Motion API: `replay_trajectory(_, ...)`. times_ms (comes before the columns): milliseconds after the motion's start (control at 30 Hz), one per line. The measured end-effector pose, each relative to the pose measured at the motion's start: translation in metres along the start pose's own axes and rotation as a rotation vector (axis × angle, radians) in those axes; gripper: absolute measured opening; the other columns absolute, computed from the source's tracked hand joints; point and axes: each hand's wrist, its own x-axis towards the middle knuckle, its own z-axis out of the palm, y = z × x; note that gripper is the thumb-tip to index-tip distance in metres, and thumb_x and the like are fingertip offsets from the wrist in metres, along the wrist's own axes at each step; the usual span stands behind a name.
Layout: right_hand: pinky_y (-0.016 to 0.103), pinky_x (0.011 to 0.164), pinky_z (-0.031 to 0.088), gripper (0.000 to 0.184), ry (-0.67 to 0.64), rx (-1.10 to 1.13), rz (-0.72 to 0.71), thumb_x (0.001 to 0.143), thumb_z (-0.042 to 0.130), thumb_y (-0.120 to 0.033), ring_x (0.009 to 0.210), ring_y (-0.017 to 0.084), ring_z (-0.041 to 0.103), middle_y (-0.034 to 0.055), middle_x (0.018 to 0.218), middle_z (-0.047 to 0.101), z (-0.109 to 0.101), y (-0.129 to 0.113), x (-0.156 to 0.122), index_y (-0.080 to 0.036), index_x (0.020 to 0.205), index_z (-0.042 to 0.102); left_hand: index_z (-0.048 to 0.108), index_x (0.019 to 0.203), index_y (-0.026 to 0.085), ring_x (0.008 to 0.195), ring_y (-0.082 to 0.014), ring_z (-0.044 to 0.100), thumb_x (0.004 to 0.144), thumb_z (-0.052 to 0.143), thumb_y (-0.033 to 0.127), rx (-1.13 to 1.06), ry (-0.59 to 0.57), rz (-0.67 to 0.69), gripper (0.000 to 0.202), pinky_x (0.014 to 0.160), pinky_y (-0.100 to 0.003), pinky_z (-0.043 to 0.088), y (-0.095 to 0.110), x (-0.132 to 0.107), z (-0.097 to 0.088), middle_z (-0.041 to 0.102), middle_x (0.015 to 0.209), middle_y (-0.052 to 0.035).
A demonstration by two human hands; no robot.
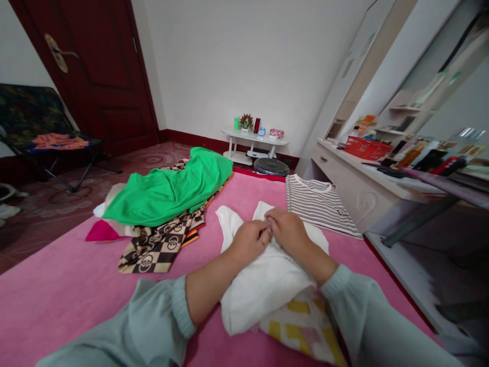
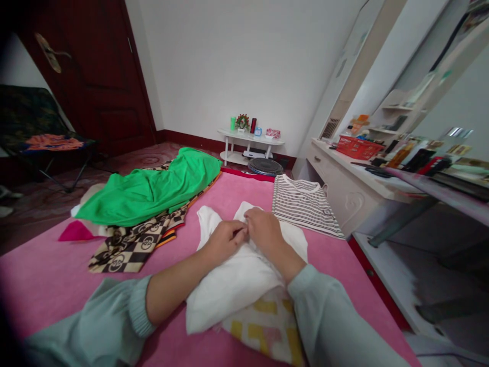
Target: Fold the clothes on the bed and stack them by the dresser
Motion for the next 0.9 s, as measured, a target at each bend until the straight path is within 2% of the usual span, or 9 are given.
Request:
replay_trajectory(100, 0.029, 0.078, 0.045, 0.03, -0.216, 0.114, 0.068, 0.08, 0.046, -0.01, 0.088, 0.02, 0.065, 0.0035, 0.094, 0.072, -0.012, -0.002, -0.016, -0.023, 0.09, 0.072, 0.068, 0.087, 0.017, 0.076, -0.0162, 0.062, 0.082, 0.043, 0.016, -0.209, 0.124, -0.068, 0.026, 0.07, -0.025, 0.046, -0.007, 0.002, 0.003, 0.069, 0.082, -0.0033)
replay_trajectory(200, 0.032, 0.083, 0.047, 0.033, -0.244, 0.248, 0.071, 0.076, 0.057, -0.017, 0.094, 0.021, 0.065, 0.0049, 0.106, 0.071, -0.036, -0.018, -0.037, -0.023, 0.106, 0.069, 0.067, 0.094, 0.015, 0.078, -0.0151, 0.063, 0.081, 0.043, 0.015, -0.38, 0.243, -0.134, 0.027, 0.072, -0.025, 0.049, -0.013, 0.004, 0.0, 0.069, 0.087, -0.0047)
replay_trajectory(333, 0.042, 0.103, 0.037, 0.069, -0.368, 0.27, -0.182, 0.061, 0.077, -0.026, 0.12, 0.028, 0.052, 0.0074, 0.132, 0.056, -0.059, -0.056, -0.087, -0.029, 0.127, 0.057, 0.066, 0.101, 0.015, 0.088, -0.0168, 0.063, 0.077, 0.041, 0.01, -0.286, 0.361, -0.164, 0.036, 0.082, -0.029, 0.05, -0.03, 0.011, -0.027, 0.069, 0.095, -0.0064)
replay_trajectory(400, 0.049, 0.11, 0.027, 0.078, -0.374, 0.19, -0.154, 0.061, 0.077, -0.024, 0.129, 0.03, 0.042, 0.0083, 0.142, 0.045, -0.057, -0.068, -0.11, -0.03, 0.133, 0.049, 0.065, 0.107, 0.015, 0.104, -0.0195, 0.059, 0.07, 0.041, 0.005, -0.206, 0.391, -0.176, 0.045, 0.095, -0.035, 0.044, -0.045, 0.014, -0.049, 0.067, 0.107, -0.0074)
replay_trajectory(500, 0.053, 0.113, 0.017, 0.066, -0.257, 0.102, -0.027, 0.072, 0.066, -0.019, 0.137, 0.027, 0.03, 0.0079, 0.149, 0.034, -0.046, -0.07, -0.124, -0.027, 0.135, 0.047, 0.066, 0.107, 0.014, 0.113, -0.0253, 0.053, 0.061, 0.049, 0.004, -0.158, 0.311, -0.193, 0.05, 0.104, -0.043, 0.036, -0.066, 0.014, -0.078, 0.065, 0.115, -0.0097)
replay_trajectory(600, 0.05, 0.113, 0.02, 0.058, -0.177, 0.094, 0.02, 0.079, 0.053, -0.015, 0.137, 0.024, 0.03, 0.0094, 0.149, 0.035, -0.035, -0.064, -0.123, -0.021, 0.136, 0.046, 0.071, 0.098, 0.014, 0.104, -0.0255, 0.059, 0.058, 0.055, 0.008, -0.143, 0.117, -0.164, 0.044, 0.1, -0.04, 0.04, -0.075, 0.012, -0.096, 0.069, 0.106, -0.0085)
replay_trajectory(700, 0.044, 0.112, 0.025, 0.065, -0.183, 0.097, -0.045, 0.073, 0.049, -0.006, 0.135, 0.021, 0.034, 0.0087, 0.148, 0.037, -0.032, -0.064, -0.118, -0.019, 0.136, 0.045, 0.073, 0.089, 0.017, 0.093, -0.0208, 0.063, 0.057, 0.056, 0.012, -0.157, -0.057, -0.11, 0.037, 0.091, -0.03, 0.046, -0.078, 0.01, -0.102, 0.072, 0.095, -0.0033)
replay_trajectory(767, 0.041, 0.109, 0.03, 0.064, -0.187, 0.089, -0.096, 0.069, 0.05, -0.004, 0.133, 0.022, 0.036, 0.0074, 0.146, 0.04, -0.033, -0.067, -0.113, -0.02, 0.131, 0.05, 0.073, 0.085, 0.017, 0.084, -0.0185, 0.063, 0.056, 0.057, 0.013, -0.165, -0.118, -0.098, 0.034, 0.082, -0.027, 0.048, -0.082, 0.01, -0.103, 0.072, 0.087, -0.0007)
replay_trajectory(900, 0.039, 0.096, 0.04, 0.035, -0.139, 0.109, -0.096, 0.077, 0.049, -0.009, 0.119, 0.023, 0.049, 0.0048, 0.132, 0.055, -0.027, -0.072, -0.105, -0.022, 0.107, 0.063, 0.071, 0.082, 0.015, 0.072, -0.0159, 0.061, 0.058, 0.058, 0.018, -0.196, -0.105, -0.108, 0.028, 0.072, -0.026, 0.049, -0.094, 0.009, -0.1, 0.07, 0.079, -0.0005)
